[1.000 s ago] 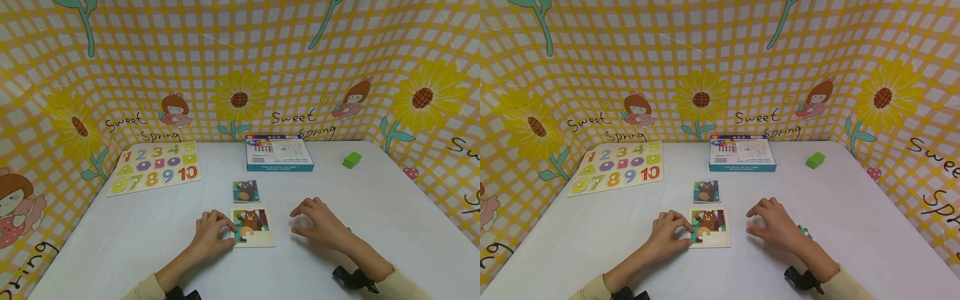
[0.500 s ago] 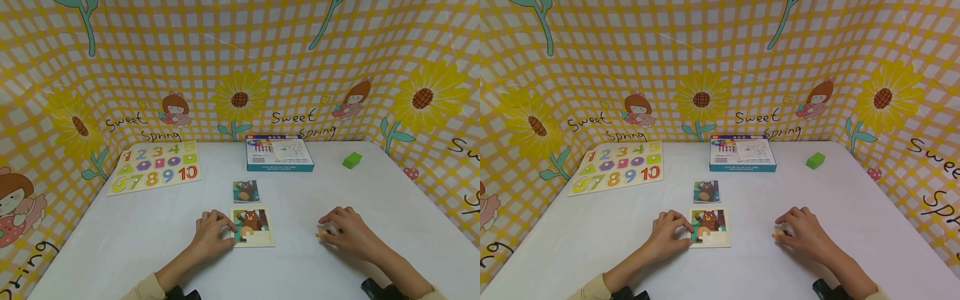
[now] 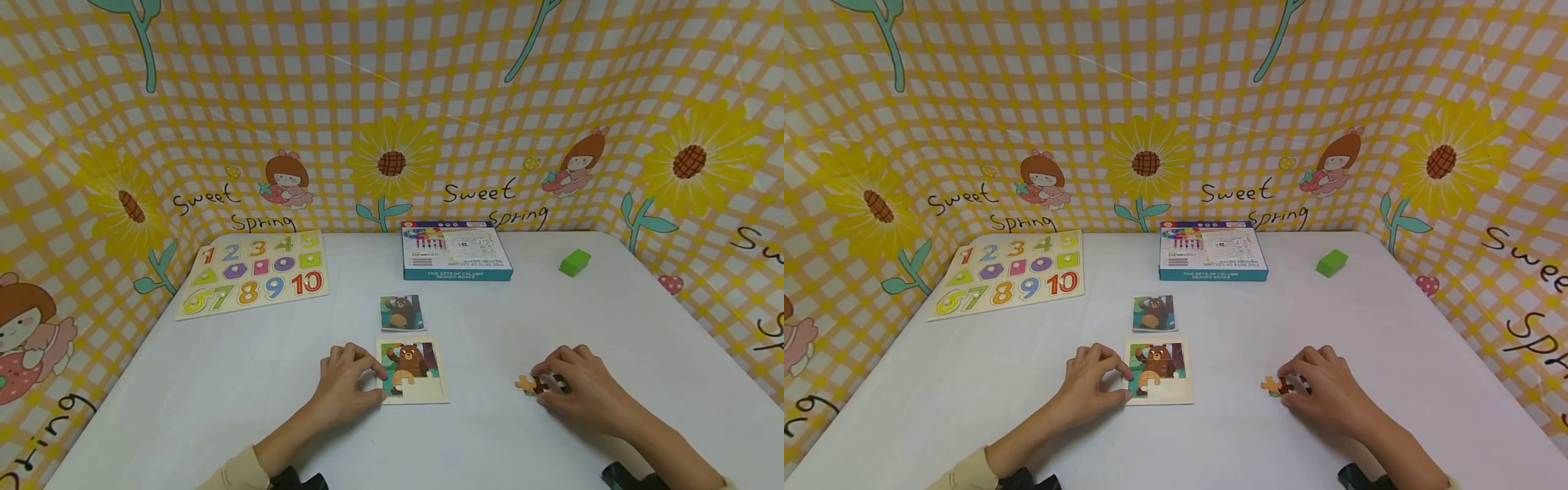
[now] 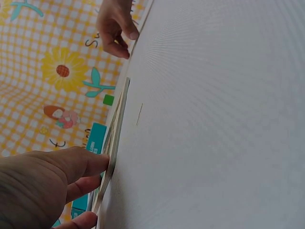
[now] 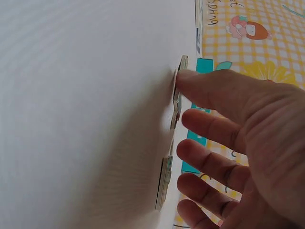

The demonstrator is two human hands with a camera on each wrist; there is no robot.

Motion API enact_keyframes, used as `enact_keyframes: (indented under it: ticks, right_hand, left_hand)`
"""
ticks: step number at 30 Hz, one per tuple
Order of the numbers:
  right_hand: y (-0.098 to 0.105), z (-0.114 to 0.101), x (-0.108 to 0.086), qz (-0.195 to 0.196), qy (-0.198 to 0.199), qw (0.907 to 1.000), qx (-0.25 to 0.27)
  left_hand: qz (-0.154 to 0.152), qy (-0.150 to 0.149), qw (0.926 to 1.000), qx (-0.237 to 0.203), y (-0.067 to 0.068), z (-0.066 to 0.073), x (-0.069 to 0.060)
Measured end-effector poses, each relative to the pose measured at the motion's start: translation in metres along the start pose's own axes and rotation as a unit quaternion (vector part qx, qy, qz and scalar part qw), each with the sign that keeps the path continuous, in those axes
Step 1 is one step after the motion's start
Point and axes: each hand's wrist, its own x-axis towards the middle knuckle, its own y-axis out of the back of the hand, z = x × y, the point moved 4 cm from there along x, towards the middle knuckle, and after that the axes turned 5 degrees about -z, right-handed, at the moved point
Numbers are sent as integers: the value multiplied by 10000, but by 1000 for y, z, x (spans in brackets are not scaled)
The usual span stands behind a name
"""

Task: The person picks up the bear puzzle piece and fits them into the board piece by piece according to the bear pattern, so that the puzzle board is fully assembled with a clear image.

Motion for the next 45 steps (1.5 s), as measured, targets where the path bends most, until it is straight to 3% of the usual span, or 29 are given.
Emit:
enact_keyframes:
  ticks: [15, 27, 45]
  right_hand:
    - [-2, 3, 1, -139, -196, 9997, 40]
    - [1, -1, 2, -104, -105, 9998, 164]
    - [-3, -61, 39, -206, 209, 9993, 242]
  left_hand:
    - [12, -8, 10000, -30, -1, 0, -1]
    - [2, -29, 10000, 6, 0, 1, 0]
    - [-4, -6, 10000, 5, 0, 0, 0]
